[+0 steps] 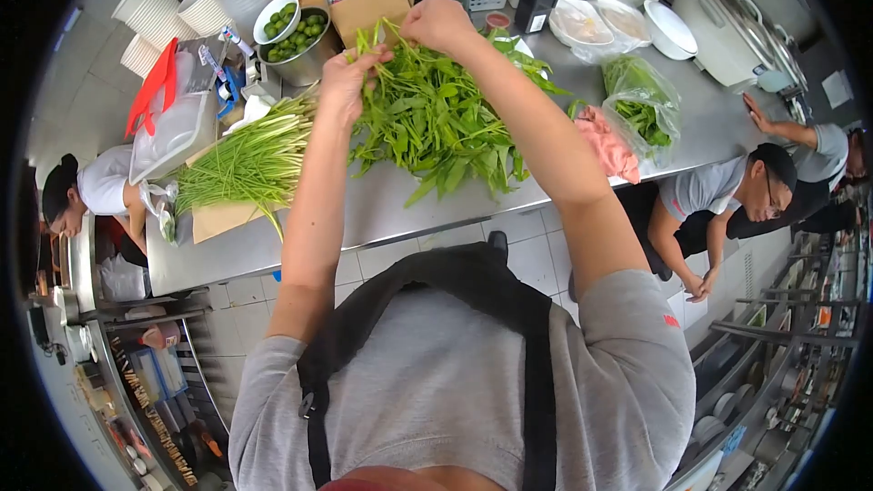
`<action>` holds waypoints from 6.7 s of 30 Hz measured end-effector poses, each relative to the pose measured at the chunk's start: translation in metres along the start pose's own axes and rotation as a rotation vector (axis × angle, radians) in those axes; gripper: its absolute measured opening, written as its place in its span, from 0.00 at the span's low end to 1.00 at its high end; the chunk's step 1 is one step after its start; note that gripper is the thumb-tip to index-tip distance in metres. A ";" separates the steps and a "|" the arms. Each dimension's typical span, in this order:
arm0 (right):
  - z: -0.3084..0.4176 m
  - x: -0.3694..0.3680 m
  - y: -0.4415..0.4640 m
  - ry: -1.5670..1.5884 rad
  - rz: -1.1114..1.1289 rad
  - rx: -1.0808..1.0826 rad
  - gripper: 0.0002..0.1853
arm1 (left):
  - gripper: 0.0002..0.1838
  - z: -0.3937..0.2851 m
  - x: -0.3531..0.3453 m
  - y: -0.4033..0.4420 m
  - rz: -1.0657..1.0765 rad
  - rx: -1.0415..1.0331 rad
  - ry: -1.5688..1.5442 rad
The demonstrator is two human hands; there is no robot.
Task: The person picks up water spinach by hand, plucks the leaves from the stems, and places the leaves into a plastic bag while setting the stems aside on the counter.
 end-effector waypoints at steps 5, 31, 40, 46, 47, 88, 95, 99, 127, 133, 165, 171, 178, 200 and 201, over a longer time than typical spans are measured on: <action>0.029 0.014 -0.011 0.021 0.019 0.108 0.09 | 0.04 -0.007 -0.022 -0.005 0.078 -0.226 -0.176; 0.020 0.003 -0.029 0.113 0.060 0.165 0.10 | 0.07 -0.028 0.005 0.000 0.115 -0.078 -0.072; 0.031 0.012 -0.037 -0.172 -0.081 0.284 0.08 | 0.10 -0.041 0.000 -0.009 0.156 -0.177 0.025; 0.005 0.043 -0.029 -0.819 -0.076 0.066 0.07 | 0.11 -0.042 0.034 -0.013 -0.045 -0.176 -0.001; 0.000 0.044 -0.029 -0.913 -0.108 0.075 0.08 | 0.12 -0.041 0.041 -0.015 -0.037 -0.177 -0.050; -0.001 -0.045 -0.062 -0.402 0.541 0.516 0.11 | 0.08 -0.055 0.057 -0.034 0.002 -0.355 -0.248; -0.008 -0.054 -0.077 -0.494 0.553 0.710 0.08 | 0.09 -0.051 0.076 -0.044 -0.004 -0.314 -0.262; -0.010 -0.019 -0.055 -0.023 0.274 0.640 0.09 | 0.10 -0.030 0.078 -0.048 -0.024 -0.233 -0.182; 0.082 0.104 -0.035 0.111 -0.234 0.168 0.11 | 0.07 -0.079 -0.046 0.011 0.228 -0.450 0.126; 0.057 0.086 -0.030 0.096 -0.141 0.180 0.06 | 0.10 -0.073 -0.045 0.010 0.245 -0.369 0.065; -0.005 0.040 -0.038 -0.809 -0.190 0.289 0.09 | 0.14 -0.038 0.023 0.025 0.289 0.099 -0.208; 0.023 0.017 -0.052 -0.251 -0.100 0.325 0.07 | 0.12 -0.036 0.034 0.035 0.284 0.082 -0.323; 0.023 -0.019 -0.063 0.079 -0.158 0.130 0.10 | 0.10 -0.037 0.039 0.036 0.275 0.105 -0.425; -0.025 0.035 -0.058 -0.973 -0.227 0.325 0.07 | 0.12 -0.028 0.100 0.015 0.022 -0.001 -0.495; -0.010 0.025 -0.062 -0.992 -0.211 0.428 0.10 | 0.12 -0.026 0.095 0.012 0.064 -0.008 -0.475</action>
Point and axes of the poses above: each hand's wrist, its own y-axis towards the middle knuckle, its own x-axis out of the back of the hand, z = x × y, the point moved 1 cm from there along y, towards the middle knuckle, and after that the axes turned 2 degrees about x, right-handed, at the moved point
